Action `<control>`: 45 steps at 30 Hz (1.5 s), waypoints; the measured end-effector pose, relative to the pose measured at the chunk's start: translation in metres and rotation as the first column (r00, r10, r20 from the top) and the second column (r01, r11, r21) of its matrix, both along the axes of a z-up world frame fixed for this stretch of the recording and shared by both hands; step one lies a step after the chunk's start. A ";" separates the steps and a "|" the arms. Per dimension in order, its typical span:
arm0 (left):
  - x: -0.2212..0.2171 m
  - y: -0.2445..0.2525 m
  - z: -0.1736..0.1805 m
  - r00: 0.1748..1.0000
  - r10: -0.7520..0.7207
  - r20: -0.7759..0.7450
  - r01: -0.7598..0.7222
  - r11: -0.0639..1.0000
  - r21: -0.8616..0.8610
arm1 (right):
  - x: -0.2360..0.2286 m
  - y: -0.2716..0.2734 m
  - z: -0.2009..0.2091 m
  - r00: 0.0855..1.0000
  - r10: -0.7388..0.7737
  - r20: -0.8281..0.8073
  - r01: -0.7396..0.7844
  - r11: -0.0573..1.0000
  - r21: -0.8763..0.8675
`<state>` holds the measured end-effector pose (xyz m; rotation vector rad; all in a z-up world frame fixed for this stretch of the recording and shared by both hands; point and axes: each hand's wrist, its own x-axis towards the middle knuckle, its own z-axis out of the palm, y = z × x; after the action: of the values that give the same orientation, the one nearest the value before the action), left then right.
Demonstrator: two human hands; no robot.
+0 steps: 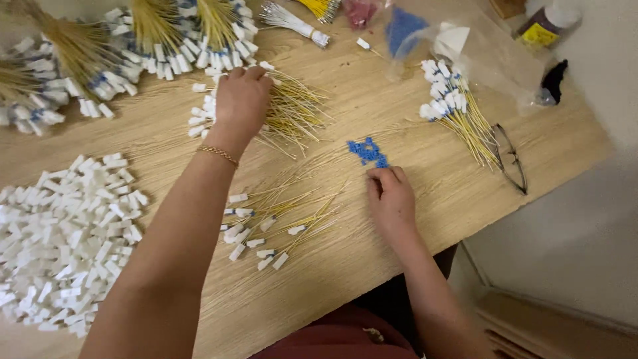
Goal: Assembling small white connectors onto thin yellow wires at a workbench
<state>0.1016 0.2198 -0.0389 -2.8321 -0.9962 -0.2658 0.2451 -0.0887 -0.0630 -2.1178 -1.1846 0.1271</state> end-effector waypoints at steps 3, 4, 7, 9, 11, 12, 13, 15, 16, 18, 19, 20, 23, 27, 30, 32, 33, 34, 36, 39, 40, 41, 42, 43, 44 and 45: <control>-0.006 0.006 -0.016 0.996 -0.074 0.043 0.070 0.994 0.080 | -0.007 0.003 0.015 0.999 -0.018 0.039 0.019 1.000 -0.008; -0.006 0.004 -0.009 0.996 -0.073 0.041 0.070 0.995 0.077 | -0.008 0.007 0.016 0.999 -0.017 0.037 0.018 1.000 -0.011; -0.010 0.000 0.006 0.998 -0.068 -0.003 0.068 0.997 -0.028 | -0.010 0.021 0.019 0.997 -0.063 0.052 0.070 0.987 -0.144; -0.012 0.001 0.002 0.998 -0.039 -0.046 0.038 0.999 -0.025 | -0.012 0.028 0.016 0.986 -0.129 0.108 0.152 0.957 -0.248; -0.015 0.007 -0.011 0.999 -0.054 0.001 0.054 0.998 0.021 | -0.011 0.030 0.012 0.984 -0.124 0.124 0.150 0.963 -0.222; -0.015 0.010 -0.017 0.996 -0.077 0.046 0.074 0.995 0.068 | -0.009 0.032 0.010 0.982 -0.127 0.139 0.153 0.969 -0.196; -0.017 0.007 -0.015 0.996 -0.073 0.050 0.070 0.995 0.071 | -0.009 0.031 0.011 0.982 -0.124 0.143 0.150 0.970 -0.193; -0.021 0.002 -0.011 0.981 -0.080 0.174 0.076 0.997 0.031 | -0.010 0.029 0.012 0.978 -0.111 0.178 0.144 0.973 -0.181; -0.022 0.002 -0.012 0.981 -0.075 0.179 0.070 0.997 0.035 | -0.009 0.029 0.013 0.977 -0.107 0.182 0.140 0.974 -0.176; -0.024 0.005 -0.015 0.951 -0.124 0.283 0.144 0.988 -0.052 | -0.008 0.029 0.015 0.984 -0.104 0.146 0.132 0.972 -0.193; -0.026 0.002 -0.010 0.951 -0.118 0.287 0.137 0.989 -0.047 | -0.004 0.027 0.014 0.984 -0.098 0.150 0.126 0.974 -0.188; -0.029 -0.001 -0.006 0.907 -0.078 0.413 0.150 0.978 -0.144 | -0.002 0.024 0.012 0.989 -0.105 0.106 0.118 0.985 -0.125; -0.046 -0.029 0.028 0.790 0.018 0.613 0.204 0.935 -0.290 | -0.003 0.020 0.021 0.996 -0.092 -0.002 0.092 0.996 -0.011; -0.072 -0.063 0.049 0.640 0.074 0.765 0.202 0.944 -0.260 | -0.020 0.017 0.041 0.967 -0.027 -0.254 0.070 0.985 0.159; -0.098 -0.097 0.070 0.530 0.163 0.832 0.137 0.952 -0.274 | -0.027 0.021 0.034 0.878 0.089 -0.469 0.039 0.966 0.257; -0.115 -0.114 0.069 0.503 0.211 0.838 0.083 0.953 -0.290 | -0.037 0.023 0.035 0.818 0.130 -0.561 0.037 0.960 0.277; -0.123 -0.123 0.068 0.473 0.255 0.843 0.034 0.951 -0.306 | -0.042 0.024 0.036 0.747 0.167 -0.643 0.042 0.954 0.297; -0.130 -0.132 0.066 0.475 0.259 0.841 0.029 0.951 -0.309 | -0.050 0.025 0.040 0.744 0.168 -0.646 0.040 0.955 0.294; -0.142 -0.149 0.061 0.436 0.372 0.819 -0.029 0.916 -0.401 | -0.064 0.027 0.047 0.643 0.227 -0.732 0.006 0.954 0.301; -0.152 -0.170 0.053 0.368 0.468 0.803 0.000 0.864 -0.504 | -0.085 0.030 0.046 0.409 0.301 -0.862 0.056 0.934 0.353; -0.152 -0.177 0.055 0.367 0.469 0.803 -0.002 0.864 -0.504 | -0.088 0.029 0.050 0.408 0.301 -0.862 0.054 0.934 0.352; -0.153 -0.183 0.057 0.271 0.531 0.803 0.077 0.820 -0.568 | -0.091 0.028 0.053 0.266 0.298 -0.917 0.085 0.940 0.330; -0.154 -0.190 0.060 0.175 0.591 0.787 0.162 0.771 -0.615 | -0.094 0.028 0.057 0.119 0.292 -0.949 0.110 0.946 0.305; -0.152 -0.194 0.063 0.173 0.591 0.788 0.160 0.773 -0.614 | -0.095 0.029 0.056 0.119 0.294 -0.948 0.106 0.946 0.307; -0.149 -0.198 0.067 0.107 0.685 0.721 0.262 0.680 -0.685 | -0.095 0.029 0.054 0.045 0.311 -0.949 0.100 0.944 0.314; -0.146 -0.202 0.070 0.054 0.771 0.634 0.368 0.575 -0.731 | -0.096 0.030 0.053 -0.029 0.325 -0.945 0.094 0.942 0.321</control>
<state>-0.0447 0.0181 0.0313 -2.4427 -2.2990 -2.7696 0.1495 -0.0589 -0.0100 -0.9698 -0.3131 1.2971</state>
